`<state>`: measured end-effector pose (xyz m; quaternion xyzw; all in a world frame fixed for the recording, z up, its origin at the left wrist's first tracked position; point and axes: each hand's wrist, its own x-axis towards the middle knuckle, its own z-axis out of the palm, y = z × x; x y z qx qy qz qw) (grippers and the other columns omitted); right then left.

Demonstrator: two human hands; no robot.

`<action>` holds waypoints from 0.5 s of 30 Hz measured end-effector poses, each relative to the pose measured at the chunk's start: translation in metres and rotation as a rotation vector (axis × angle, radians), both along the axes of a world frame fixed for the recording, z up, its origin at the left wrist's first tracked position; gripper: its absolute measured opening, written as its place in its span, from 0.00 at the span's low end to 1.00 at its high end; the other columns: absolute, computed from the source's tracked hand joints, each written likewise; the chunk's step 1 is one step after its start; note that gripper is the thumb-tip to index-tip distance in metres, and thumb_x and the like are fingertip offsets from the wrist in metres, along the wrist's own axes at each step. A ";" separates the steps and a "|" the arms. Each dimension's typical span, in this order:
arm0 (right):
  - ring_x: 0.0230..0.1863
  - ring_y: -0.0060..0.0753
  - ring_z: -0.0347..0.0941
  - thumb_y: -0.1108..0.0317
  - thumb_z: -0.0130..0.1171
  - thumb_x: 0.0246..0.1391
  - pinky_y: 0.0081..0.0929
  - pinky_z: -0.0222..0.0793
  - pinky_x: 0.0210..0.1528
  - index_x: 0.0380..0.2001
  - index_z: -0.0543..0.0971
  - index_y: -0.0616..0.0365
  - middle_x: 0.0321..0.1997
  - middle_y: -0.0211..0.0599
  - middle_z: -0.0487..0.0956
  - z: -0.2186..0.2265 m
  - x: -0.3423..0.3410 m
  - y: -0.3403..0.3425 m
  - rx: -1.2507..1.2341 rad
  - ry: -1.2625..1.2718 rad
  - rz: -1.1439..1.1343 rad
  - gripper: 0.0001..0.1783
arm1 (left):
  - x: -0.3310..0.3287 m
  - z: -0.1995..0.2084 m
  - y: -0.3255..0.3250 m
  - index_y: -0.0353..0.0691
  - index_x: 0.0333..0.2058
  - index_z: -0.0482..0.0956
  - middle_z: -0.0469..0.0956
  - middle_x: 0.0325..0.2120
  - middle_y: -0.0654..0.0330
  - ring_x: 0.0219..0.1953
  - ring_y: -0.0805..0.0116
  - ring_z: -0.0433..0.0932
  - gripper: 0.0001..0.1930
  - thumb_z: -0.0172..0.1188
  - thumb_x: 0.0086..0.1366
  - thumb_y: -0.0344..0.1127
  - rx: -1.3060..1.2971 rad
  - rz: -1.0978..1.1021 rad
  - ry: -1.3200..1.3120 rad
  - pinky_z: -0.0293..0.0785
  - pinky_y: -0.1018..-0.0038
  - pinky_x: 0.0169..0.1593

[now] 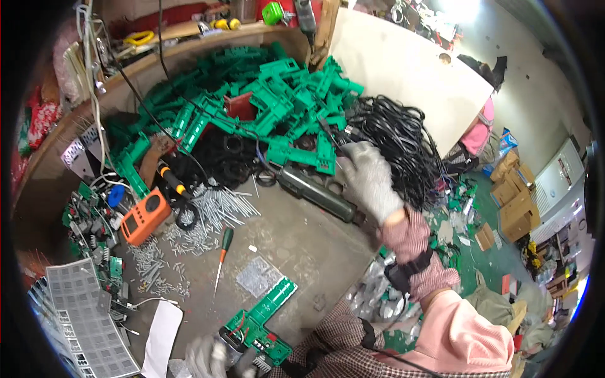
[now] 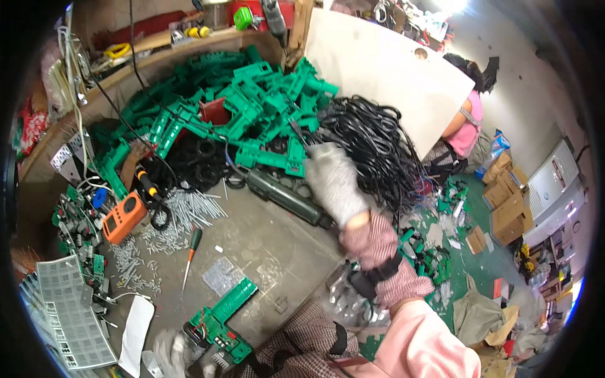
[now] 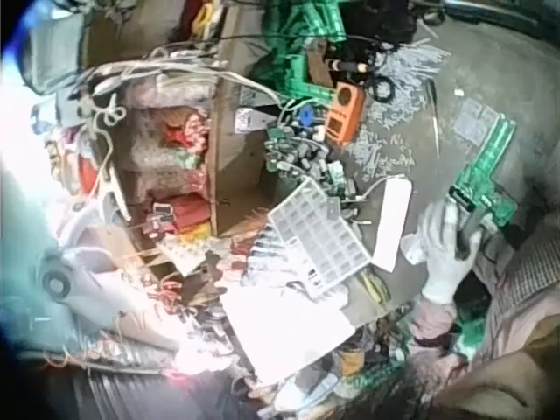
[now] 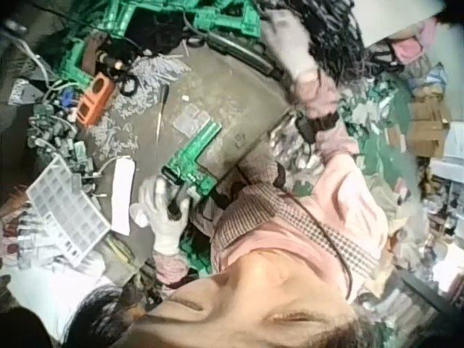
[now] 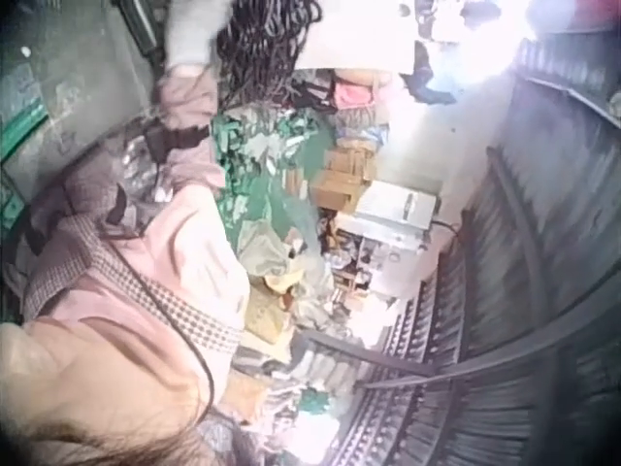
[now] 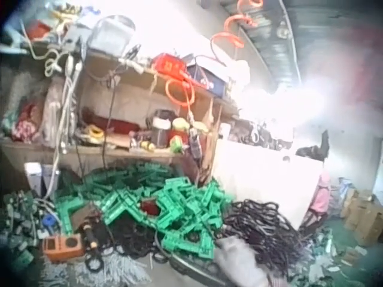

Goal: The recorder is assembling green plastic housings for an electronic device, installing internal wiring and circuit boards, and using a heat tool to seal or weld parts.

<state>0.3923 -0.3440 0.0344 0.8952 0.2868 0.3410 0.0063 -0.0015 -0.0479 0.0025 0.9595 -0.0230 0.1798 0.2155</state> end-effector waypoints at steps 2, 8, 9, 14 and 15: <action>0.42 0.56 0.83 0.65 0.65 0.53 0.47 0.82 0.42 0.46 0.78 0.59 0.40 0.49 0.83 -0.027 0.064 -0.044 -0.033 0.298 -0.466 0.18 | 0.019 -0.007 0.006 0.37 0.70 0.63 0.71 0.59 0.41 0.62 0.37 0.68 0.43 0.70 0.60 0.47 0.056 0.009 0.182 0.62 0.46 0.66; 0.37 0.46 0.82 0.62 0.62 0.54 0.37 0.79 0.43 0.54 0.76 0.64 0.36 0.46 0.84 0.058 0.028 0.000 0.770 0.925 0.020 0.26 | -0.002 -0.021 0.009 0.36 0.69 0.64 0.74 0.57 0.45 0.59 0.43 0.72 0.47 0.76 0.53 0.42 0.042 0.130 0.181 0.66 0.52 0.62; 0.38 0.39 0.80 0.62 0.62 0.55 0.33 0.77 0.43 0.57 0.75 0.63 0.37 0.43 0.83 0.049 0.027 -0.022 0.754 0.823 0.192 0.28 | 0.001 -0.015 0.006 0.37 0.69 0.64 0.74 0.57 0.45 0.59 0.44 0.72 0.47 0.76 0.53 0.42 0.028 0.115 0.183 0.66 0.52 0.62; 0.42 0.19 0.72 0.66 0.57 0.65 0.23 0.72 0.44 0.62 0.73 0.60 0.43 0.31 0.79 0.026 -0.043 0.055 1.311 1.333 0.507 0.24 | 0.014 -0.018 0.002 0.39 0.69 0.64 0.74 0.57 0.47 0.58 0.46 0.73 0.47 0.76 0.53 0.43 0.040 0.085 0.136 0.66 0.53 0.62; 0.45 0.27 0.74 0.65 0.57 0.65 0.28 0.73 0.47 0.62 0.73 0.62 0.46 0.37 0.79 0.001 -0.029 0.086 1.166 1.132 0.548 0.24 | 0.010 -0.018 0.002 0.39 0.70 0.63 0.74 0.57 0.47 0.58 0.46 0.73 0.48 0.77 0.52 0.43 0.052 0.108 0.142 0.66 0.53 0.62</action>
